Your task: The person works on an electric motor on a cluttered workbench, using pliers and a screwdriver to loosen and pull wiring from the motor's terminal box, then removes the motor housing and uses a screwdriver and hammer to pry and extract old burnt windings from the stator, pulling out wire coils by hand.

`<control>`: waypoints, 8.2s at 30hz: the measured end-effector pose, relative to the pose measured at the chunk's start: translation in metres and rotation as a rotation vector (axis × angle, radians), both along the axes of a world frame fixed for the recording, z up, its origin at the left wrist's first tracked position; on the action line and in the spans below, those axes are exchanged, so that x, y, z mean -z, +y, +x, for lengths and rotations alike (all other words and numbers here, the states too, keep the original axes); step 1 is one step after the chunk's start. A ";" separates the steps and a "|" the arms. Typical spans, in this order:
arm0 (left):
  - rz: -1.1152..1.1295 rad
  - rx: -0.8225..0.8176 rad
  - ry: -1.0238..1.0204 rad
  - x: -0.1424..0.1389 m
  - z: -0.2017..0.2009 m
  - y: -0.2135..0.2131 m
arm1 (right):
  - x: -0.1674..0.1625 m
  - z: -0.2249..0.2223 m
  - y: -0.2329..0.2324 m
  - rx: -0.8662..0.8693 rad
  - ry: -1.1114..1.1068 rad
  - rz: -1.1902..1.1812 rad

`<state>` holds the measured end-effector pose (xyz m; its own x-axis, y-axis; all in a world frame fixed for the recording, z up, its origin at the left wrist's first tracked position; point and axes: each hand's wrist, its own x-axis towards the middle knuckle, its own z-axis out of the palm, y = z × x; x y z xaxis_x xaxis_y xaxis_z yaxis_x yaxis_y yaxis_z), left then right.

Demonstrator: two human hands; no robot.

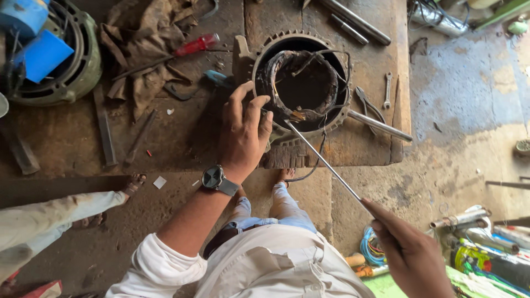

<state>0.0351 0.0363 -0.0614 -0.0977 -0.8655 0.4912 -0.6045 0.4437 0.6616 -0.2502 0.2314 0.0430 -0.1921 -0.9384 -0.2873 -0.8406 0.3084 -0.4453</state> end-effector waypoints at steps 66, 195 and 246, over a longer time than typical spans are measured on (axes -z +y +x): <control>0.813 -0.156 0.505 -0.038 -0.129 -0.162 | 0.118 -0.242 -0.108 0.037 -0.324 -0.222; -0.191 -0.082 -0.389 -0.045 -0.076 -0.102 | 0.120 -0.139 -0.155 -0.086 -0.268 -0.557; -0.097 0.044 -0.418 -0.035 -0.077 -0.113 | 0.096 -0.145 -0.182 -0.487 -0.401 -0.394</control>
<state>-0.0419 -0.0766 -0.0268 -0.3411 -0.8078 0.4807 -0.7907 0.5231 0.3180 -0.3947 0.0497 -0.0526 0.3210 -0.9384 0.1279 -0.5907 -0.3039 -0.7475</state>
